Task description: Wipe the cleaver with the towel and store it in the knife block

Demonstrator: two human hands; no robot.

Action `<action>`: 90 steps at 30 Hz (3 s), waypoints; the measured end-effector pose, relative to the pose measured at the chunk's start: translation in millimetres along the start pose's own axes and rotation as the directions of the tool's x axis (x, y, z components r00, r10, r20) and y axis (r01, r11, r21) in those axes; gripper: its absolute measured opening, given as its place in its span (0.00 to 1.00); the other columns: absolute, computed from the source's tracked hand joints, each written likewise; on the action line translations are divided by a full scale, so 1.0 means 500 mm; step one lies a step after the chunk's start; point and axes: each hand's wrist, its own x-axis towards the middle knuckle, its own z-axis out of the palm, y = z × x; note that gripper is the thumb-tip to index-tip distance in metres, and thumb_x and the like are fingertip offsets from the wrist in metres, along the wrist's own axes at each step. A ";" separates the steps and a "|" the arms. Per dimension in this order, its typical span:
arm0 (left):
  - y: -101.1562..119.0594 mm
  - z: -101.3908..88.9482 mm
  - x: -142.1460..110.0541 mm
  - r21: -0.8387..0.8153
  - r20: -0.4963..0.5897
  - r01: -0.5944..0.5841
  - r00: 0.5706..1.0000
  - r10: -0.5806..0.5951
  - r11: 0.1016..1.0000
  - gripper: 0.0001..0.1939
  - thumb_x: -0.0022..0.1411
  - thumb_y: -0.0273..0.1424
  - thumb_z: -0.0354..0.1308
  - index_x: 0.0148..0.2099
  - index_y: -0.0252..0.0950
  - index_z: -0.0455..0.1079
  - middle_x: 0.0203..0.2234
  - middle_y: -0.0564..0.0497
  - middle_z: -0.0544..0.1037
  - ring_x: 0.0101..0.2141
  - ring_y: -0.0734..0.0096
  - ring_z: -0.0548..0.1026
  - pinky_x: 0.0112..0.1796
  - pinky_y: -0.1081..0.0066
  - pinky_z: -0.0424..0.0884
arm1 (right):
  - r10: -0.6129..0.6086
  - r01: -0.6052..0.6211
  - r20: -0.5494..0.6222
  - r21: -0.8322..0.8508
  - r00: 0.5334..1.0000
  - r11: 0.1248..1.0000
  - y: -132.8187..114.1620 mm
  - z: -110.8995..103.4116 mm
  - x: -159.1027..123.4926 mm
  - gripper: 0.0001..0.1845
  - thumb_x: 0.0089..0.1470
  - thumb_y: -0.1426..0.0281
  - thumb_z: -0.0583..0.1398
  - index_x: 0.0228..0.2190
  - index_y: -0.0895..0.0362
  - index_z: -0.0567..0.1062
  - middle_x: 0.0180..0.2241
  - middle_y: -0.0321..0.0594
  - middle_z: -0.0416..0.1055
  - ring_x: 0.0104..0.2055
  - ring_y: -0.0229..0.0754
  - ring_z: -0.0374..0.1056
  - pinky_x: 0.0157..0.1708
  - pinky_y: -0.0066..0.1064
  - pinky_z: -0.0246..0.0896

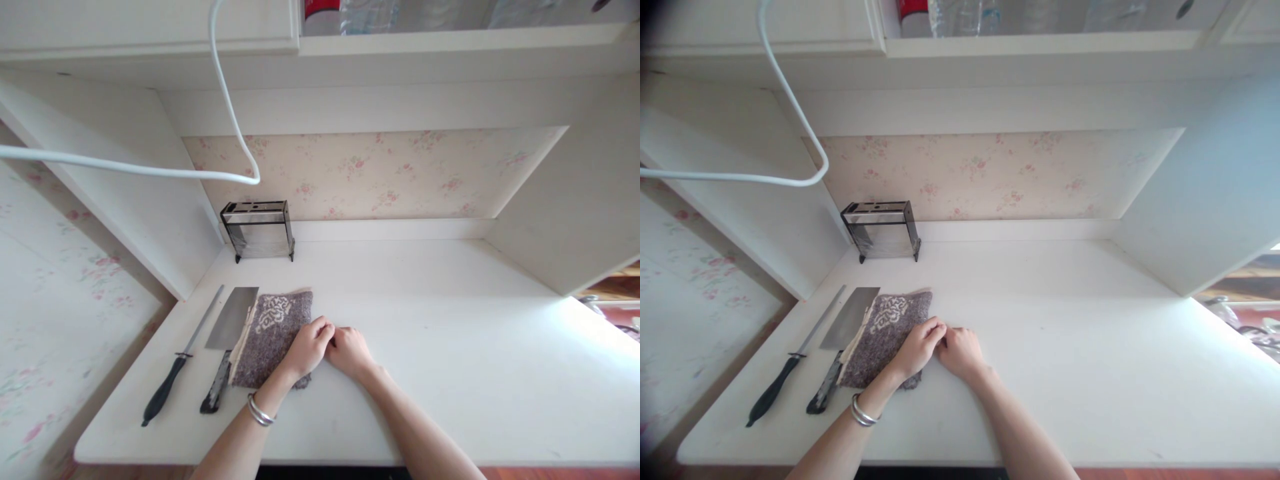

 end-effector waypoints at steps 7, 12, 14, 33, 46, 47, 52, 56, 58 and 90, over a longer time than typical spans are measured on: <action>0.005 -0.001 -0.002 -0.016 0.004 -0.001 1.000 0.001 1.000 0.15 0.66 0.37 0.46 0.29 0.37 0.62 0.24 0.55 0.69 0.28 0.72 0.66 0.31 0.73 0.59 | 0.014 -0.014 -0.009 0.003 1.000 1.000 -0.002 -0.002 0.001 0.12 0.54 0.70 0.54 0.40 0.53 0.73 0.35 0.40 0.79 0.34 0.43 0.74 0.28 0.29 0.49; 0.003 -0.001 -0.002 -0.021 0.003 0.000 1.000 0.000 1.000 0.14 0.66 0.37 0.46 0.29 0.37 0.63 0.24 0.54 0.70 0.29 0.71 0.67 0.31 0.73 0.59 | 0.006 -0.006 -0.007 0.000 1.000 1.000 -0.002 -0.003 -0.001 0.12 0.55 0.70 0.53 0.40 0.53 0.72 0.35 0.41 0.79 0.34 0.44 0.74 0.28 0.29 0.48; 0.002 0.000 -0.001 -0.022 -0.002 0.001 1.000 -0.001 1.000 0.14 0.66 0.37 0.47 0.29 0.37 0.64 0.25 0.54 0.71 0.29 0.71 0.67 0.32 0.73 0.60 | 0.008 -0.008 -0.005 0.002 1.000 1.000 -0.002 -0.003 -0.001 0.12 0.56 0.70 0.52 0.40 0.53 0.73 0.35 0.41 0.79 0.33 0.43 0.74 0.29 0.29 0.49; 0.000 0.000 -0.001 -0.020 0.000 -0.010 1.000 0.010 1.000 0.14 0.67 0.36 0.46 0.29 0.37 0.63 0.25 0.54 0.70 0.29 0.71 0.67 0.31 0.72 0.59 | -0.024 0.024 -0.025 0.000 0.999 1.000 0.001 0.001 0.000 0.13 0.55 0.73 0.51 0.39 0.55 0.72 0.34 0.40 0.79 0.33 0.44 0.74 0.28 0.30 0.46; -0.004 0.000 0.000 -0.016 0.002 -0.013 1.000 0.013 1.000 0.15 0.68 0.36 0.46 0.29 0.37 0.62 0.24 0.55 0.69 0.28 0.73 0.65 0.31 0.73 0.58 | -0.039 0.039 -0.007 -0.007 0.999 0.999 0.005 0.003 0.002 0.12 0.56 0.73 0.49 0.40 0.56 0.69 0.34 0.41 0.78 0.32 0.44 0.73 0.28 0.32 0.44; -0.004 0.001 0.000 -0.016 0.002 -0.013 1.000 0.013 1.000 0.15 0.68 0.36 0.46 0.29 0.37 0.62 0.24 0.55 0.69 0.28 0.73 0.65 0.31 0.73 0.58 | -0.040 0.040 -0.005 -0.002 0.999 0.999 0.005 0.003 0.002 0.12 0.56 0.73 0.49 0.40 0.56 0.68 0.35 0.41 0.78 0.32 0.44 0.73 0.28 0.32 0.44; -0.004 0.001 0.000 -0.014 0.005 -0.014 1.000 0.014 1.000 0.16 0.68 0.37 0.46 0.29 0.37 0.62 0.23 0.56 0.68 0.27 0.74 0.65 0.30 0.74 0.58 | -0.021 0.021 0.016 0.005 1.000 1.000 0.005 0.003 0.003 0.12 0.57 0.73 0.48 0.41 0.56 0.67 0.35 0.42 0.78 0.33 0.45 0.73 0.28 0.32 0.45; -0.004 0.000 -0.001 -0.011 0.006 -0.016 1.000 0.016 1.000 0.16 0.68 0.37 0.46 0.29 0.37 0.61 0.23 0.56 0.67 0.27 0.74 0.64 0.30 0.74 0.58 | -0.011 0.011 0.013 0.010 1.000 1.000 0.004 0.005 0.003 0.11 0.57 0.72 0.48 0.41 0.56 0.67 0.34 0.42 0.78 0.32 0.44 0.73 0.27 0.32 0.43; -0.004 0.000 0.000 -0.008 0.007 -0.016 1.000 0.017 1.000 0.16 0.68 0.37 0.46 0.29 0.37 0.61 0.23 0.56 0.67 0.27 0.74 0.64 0.30 0.74 0.58 | -0.009 0.009 0.004 0.018 1.000 1.000 0.005 0.007 0.003 0.11 0.56 0.73 0.49 0.41 0.56 0.66 0.34 0.41 0.78 0.32 0.44 0.73 0.27 0.32 0.43; -0.003 0.000 -0.002 0.008 -0.001 -0.024 1.000 0.024 1.000 0.16 0.68 0.38 0.45 0.29 0.37 0.62 0.23 0.55 0.68 0.28 0.72 0.67 0.30 0.73 0.59 | 0.001 -0.001 0.022 0.001 1.000 1.000 0.002 0.001 0.001 0.09 0.58 0.72 0.49 0.41 0.55 0.65 0.34 0.40 0.77 0.32 0.43 0.72 0.27 0.31 0.43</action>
